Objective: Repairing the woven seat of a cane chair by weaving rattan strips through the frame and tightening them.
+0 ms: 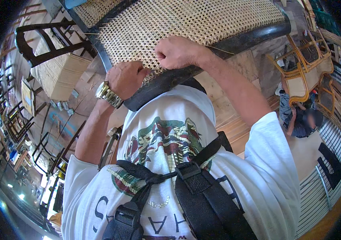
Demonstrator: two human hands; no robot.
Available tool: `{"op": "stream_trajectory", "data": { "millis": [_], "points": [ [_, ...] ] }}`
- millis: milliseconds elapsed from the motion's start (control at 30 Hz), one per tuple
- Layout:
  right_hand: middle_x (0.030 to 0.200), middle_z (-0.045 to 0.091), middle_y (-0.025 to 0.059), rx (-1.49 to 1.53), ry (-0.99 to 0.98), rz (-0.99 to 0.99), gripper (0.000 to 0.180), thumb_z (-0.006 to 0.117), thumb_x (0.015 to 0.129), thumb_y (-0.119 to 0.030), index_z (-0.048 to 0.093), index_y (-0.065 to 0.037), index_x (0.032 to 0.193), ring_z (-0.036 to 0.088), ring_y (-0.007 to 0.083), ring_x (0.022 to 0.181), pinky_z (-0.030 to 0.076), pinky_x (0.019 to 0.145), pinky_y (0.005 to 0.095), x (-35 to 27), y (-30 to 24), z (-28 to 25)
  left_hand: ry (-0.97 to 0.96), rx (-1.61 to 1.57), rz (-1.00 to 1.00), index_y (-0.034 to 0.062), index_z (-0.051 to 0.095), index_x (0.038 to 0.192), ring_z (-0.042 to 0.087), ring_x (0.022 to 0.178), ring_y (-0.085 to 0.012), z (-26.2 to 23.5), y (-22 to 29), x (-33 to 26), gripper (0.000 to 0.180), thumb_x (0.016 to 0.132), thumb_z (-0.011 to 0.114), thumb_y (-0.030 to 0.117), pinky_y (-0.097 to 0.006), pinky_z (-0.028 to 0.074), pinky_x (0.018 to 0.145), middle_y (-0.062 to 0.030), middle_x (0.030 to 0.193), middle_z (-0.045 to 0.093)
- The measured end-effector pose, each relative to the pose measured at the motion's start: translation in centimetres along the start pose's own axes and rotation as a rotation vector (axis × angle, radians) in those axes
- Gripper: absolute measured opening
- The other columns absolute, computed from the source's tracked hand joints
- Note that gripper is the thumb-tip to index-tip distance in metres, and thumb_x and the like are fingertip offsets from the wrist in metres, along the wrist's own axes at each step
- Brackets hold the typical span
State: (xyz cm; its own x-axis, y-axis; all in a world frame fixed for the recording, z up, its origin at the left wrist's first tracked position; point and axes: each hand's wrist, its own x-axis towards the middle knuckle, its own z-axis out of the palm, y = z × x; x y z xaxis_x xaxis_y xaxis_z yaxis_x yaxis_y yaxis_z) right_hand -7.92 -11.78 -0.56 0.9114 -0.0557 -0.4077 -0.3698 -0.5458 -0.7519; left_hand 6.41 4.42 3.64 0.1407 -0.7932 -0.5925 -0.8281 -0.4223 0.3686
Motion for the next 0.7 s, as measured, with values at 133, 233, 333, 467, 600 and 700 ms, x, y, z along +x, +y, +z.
{"op": "stream_trajectory", "data": {
  "millis": [133, 233, 333, 467, 600, 700],
  "points": [
    [0.079, 0.064, 0.0157, -0.019, 0.100, -0.101, 0.014, 0.067, 0.081, -0.013, 0.064, 0.001, 0.080, 0.064, 0.0324, 0.078, 0.051, 0.074, 0.0416, -0.3, 1.2, 1.0, 0.037, 0.048, 0.009, 0.0065, 0.071, 0.089, 0.071, 0.082, -0.0361, 0.3, 0.6, 0.1, 0.033, 0.095, 0.059, 0.037, -0.049, 0.056, 0.073, -0.0173, 0.085, 0.072],
    [0.083, 0.063, 0.0156, 0.007, 0.084, -0.130, 0.014, 0.066, 0.082, -0.013, 0.063, 0.001, 0.081, 0.063, 0.0331, 0.082, 0.049, 0.077, 0.0427, -0.7, 0.9, 0.8, 0.058, 0.085, -0.017, 0.0056, 0.071, 0.087, 0.072, 0.080, -0.0346, -0.1, 1.7, -0.4, 0.032, 0.095, 0.059, 0.033, -0.047, 0.057, 0.070, -0.0172, 0.084, 0.072],
    [0.085, 0.063, 0.0159, 0.040, 0.055, -0.142, 0.012, 0.065, 0.083, -0.012, 0.063, 0.000, 0.083, 0.063, 0.0341, 0.084, 0.050, 0.078, 0.0435, -0.8, 1.1, 0.4, 0.075, 0.169, -0.023, 0.0053, 0.072, 0.086, 0.073, 0.078, -0.0336, -0.2, 2.8, -0.1, 0.029, 0.095, 0.058, 0.029, -0.045, 0.058, 0.069, -0.0169, 0.082, 0.073],
    [0.087, 0.062, 0.0161, -0.063, 0.137, -0.174, 0.011, 0.063, 0.084, -0.011, 0.062, 0.000, 0.086, 0.063, 0.0356, 0.086, 0.050, 0.078, 0.0443, -1.5, 1.0, 1.0, 0.038, 0.163, -0.011, 0.0075, 0.075, 0.088, 0.073, 0.082, -0.0330, -0.4, 2.5, 0.8, 0.026, 0.093, 0.060, 0.029, -0.045, 0.058, 0.071, -0.0154, 0.084, 0.073],
    [0.091, 0.062, 0.0165, -0.057, 0.216, -0.164, 0.011, 0.061, 0.085, -0.010, 0.061, 0.001, 0.085, 0.062, 0.0373, 0.088, 0.050, 0.079, 0.0462, -1.7, 0.8, 2.0, -0.132, 0.073, -0.026, 0.0089, 0.076, 0.094, 0.072, 0.085, -0.0334, -0.8, 1.4, 2.5, 0.029, 0.091, 0.063, 0.035, -0.047, 0.057, 0.075, -0.0171, 0.087, 0.073],
    [0.091, 0.061, 0.0172, -0.070, 0.250, -0.170, 0.011, 0.061, 0.085, -0.011, 0.062, 0.000, 0.088, 0.063, 0.0383, 0.089, 0.051, 0.079, 0.0478, -1.8, 1.1, 2.1, -0.163, 0.010, 0.001, 0.0069, 0.076, 0.092, 0.072, 0.083, -0.0351, -0.2, 0.5, 3.6, 0.034, 0.089, 0.064, 0.038, -0.047, 0.057, 0.075, -0.0195, 0.084, 0.072]
  ]
}}
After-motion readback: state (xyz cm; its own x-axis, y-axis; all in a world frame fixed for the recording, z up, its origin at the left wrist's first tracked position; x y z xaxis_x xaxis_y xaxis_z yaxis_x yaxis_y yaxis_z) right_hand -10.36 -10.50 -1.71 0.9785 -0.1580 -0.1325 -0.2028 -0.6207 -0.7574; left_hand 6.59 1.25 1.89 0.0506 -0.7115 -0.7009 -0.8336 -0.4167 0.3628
